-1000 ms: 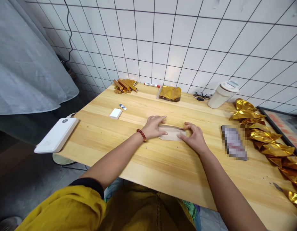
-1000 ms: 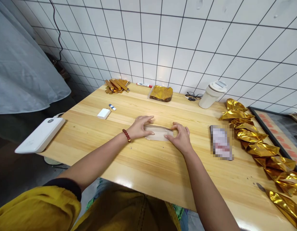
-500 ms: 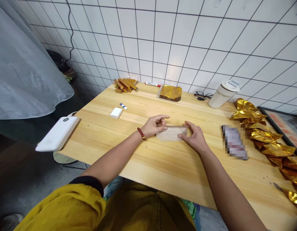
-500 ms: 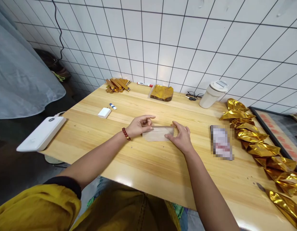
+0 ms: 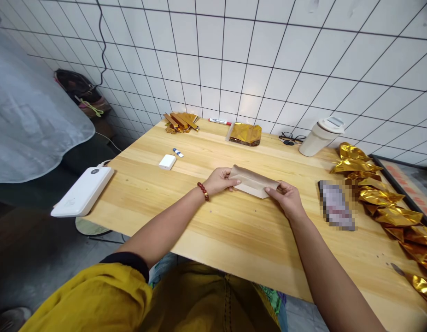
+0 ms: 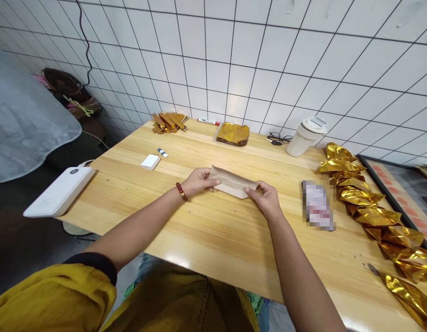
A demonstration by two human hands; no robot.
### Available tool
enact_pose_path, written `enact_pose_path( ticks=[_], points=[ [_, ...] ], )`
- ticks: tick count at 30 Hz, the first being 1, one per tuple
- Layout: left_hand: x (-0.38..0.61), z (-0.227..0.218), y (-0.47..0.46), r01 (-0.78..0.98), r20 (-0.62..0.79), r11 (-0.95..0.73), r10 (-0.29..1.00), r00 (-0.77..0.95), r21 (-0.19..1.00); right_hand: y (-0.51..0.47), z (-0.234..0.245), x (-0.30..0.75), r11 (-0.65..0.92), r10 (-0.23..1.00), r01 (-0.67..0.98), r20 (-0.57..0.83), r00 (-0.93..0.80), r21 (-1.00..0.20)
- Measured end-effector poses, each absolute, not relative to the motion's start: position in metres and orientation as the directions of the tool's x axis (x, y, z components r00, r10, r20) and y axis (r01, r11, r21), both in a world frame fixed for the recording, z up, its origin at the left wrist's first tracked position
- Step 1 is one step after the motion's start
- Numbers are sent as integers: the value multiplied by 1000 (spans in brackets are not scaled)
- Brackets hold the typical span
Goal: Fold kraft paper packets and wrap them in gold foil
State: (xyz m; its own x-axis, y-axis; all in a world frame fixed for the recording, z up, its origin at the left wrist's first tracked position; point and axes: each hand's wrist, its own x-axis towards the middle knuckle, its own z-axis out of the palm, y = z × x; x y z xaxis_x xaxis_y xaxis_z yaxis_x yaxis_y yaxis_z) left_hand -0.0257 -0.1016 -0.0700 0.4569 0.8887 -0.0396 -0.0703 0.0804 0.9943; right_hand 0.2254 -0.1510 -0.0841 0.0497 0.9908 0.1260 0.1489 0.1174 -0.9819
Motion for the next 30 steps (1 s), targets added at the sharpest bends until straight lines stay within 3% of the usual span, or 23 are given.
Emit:
enact_pose_path(
  ticks=[7, 11, 14, 17, 20, 22, 24, 27, 30],
  points=[
    [-27, -61, -103, -97, -72, 127, 897, 436, 987, -152, -86, 227, 139, 985, 218, 157, 70, -966],
    [-28, -60, -100, -182, -116, 189, 930, 350, 965, -153, -83, 227, 257, 964, 277, 267, -3, -926],
    [-29, -59, -98, -233, -156, 234, 937, 312, 944, -155, -79, 222, 387, 899, 531, 438, -33, -754],
    [-29, -58, -97, -238, -190, 268, 933, 307, 933, -159, -74, 215, 369, 840, 778, 541, -44, -509],
    [-29, -58, -98, -214, -199, 279, 922, 332, 936, -162, -70, 211, 389, 801, 829, 592, -89, -403],
    [-29, -57, -98, -214, -186, 271, 919, 348, 938, -163, -70, 211, 428, 798, 790, 594, -103, -438],
    [-29, -57, -98, -240, -169, 270, 913, 372, 932, -161, -72, 213, 426, 821, 705, 570, -37, -567],
    [-30, -55, -97, -277, -156, 284, 900, 407, 918, -156, -78, 216, 346, 870, 482, 468, 158, -805],
    [-30, -55, -97, -272, -142, 273, 896, 420, 923, -151, -80, 219, 272, 904, 242, 333, 268, -932]
  ],
)
